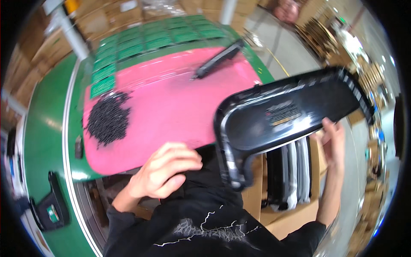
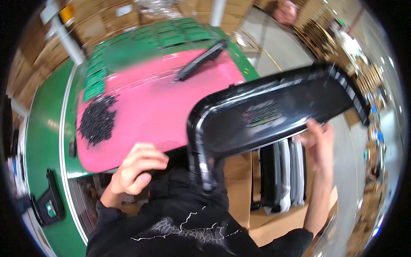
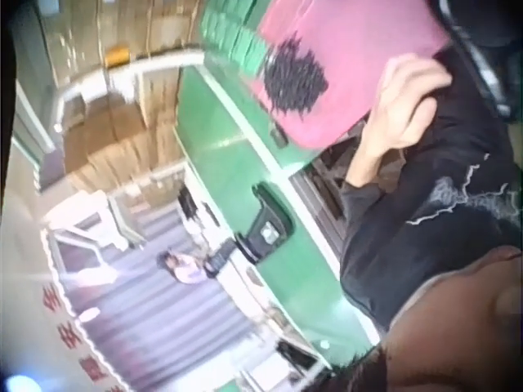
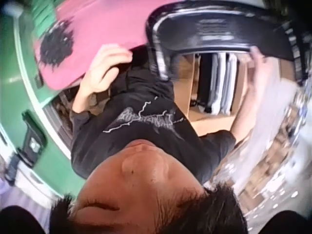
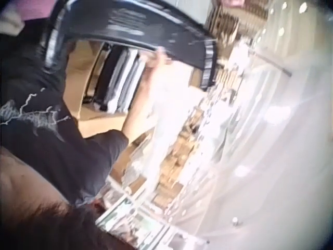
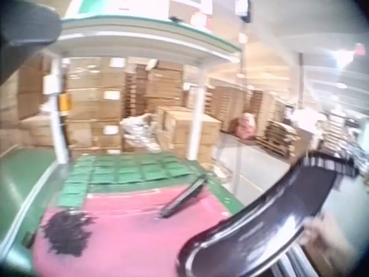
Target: Manually assemble electronic components by inserting circuit boards into plastic housings and securing them with an electric screwdriver.
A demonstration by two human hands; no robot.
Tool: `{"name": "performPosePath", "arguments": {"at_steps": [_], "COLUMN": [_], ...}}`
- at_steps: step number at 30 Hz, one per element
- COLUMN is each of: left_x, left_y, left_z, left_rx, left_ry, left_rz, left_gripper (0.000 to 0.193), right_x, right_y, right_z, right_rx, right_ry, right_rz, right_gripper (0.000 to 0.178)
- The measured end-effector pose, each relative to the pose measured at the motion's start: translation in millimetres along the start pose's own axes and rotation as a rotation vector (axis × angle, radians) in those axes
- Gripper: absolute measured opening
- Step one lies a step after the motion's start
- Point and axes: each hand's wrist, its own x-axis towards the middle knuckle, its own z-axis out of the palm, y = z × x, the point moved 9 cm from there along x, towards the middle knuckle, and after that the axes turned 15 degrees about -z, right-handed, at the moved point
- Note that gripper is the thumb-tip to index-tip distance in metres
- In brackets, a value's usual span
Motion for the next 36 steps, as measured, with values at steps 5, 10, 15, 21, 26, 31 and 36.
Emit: {"name": "performPosePath", "arguments": {"at_steps": [5,10,15,21,26,31,36], "left_x": [-15,-31,5,56,51,54,56], "left_y": [-33,-45,-71,-126,-149,-152,-150], "left_z": [-34,-75,-92,-96,-90,-87,-92], "left_rx": [0.259,0.447,0.727,0.88,0.817,0.918,0.874], "left_ry": [0.024,0.063,0.146,0.273,0.265,0.244,0.248], "left_rz": [-0.327,-0.493,-0.609,-0.439,-0.4,-0.417,-0.377], "left_gripper": [0.026,0.012,0.01,0.023,0.018,0.016,0.016], "right_x": [-40,-40,20,71,120,130,148], "right_y": [91,103,39,-14,46,80,55], "right_z": [102,142,206,412,520,568,551], "right_rx": [0.229,0.026,-0.188,-0.652,-0.761,-0.865,-0.75], "right_ry": [-0.279,-0.689,-0.948,-1.025,-0.981,-1.059,-0.927], "right_rz": [0.49,0.471,-0.01,-1.022,-1.124,-1.219,-1.076], "right_gripper": [0.027,0.023,0.02,0.048,0.066,0.079,0.088]}}
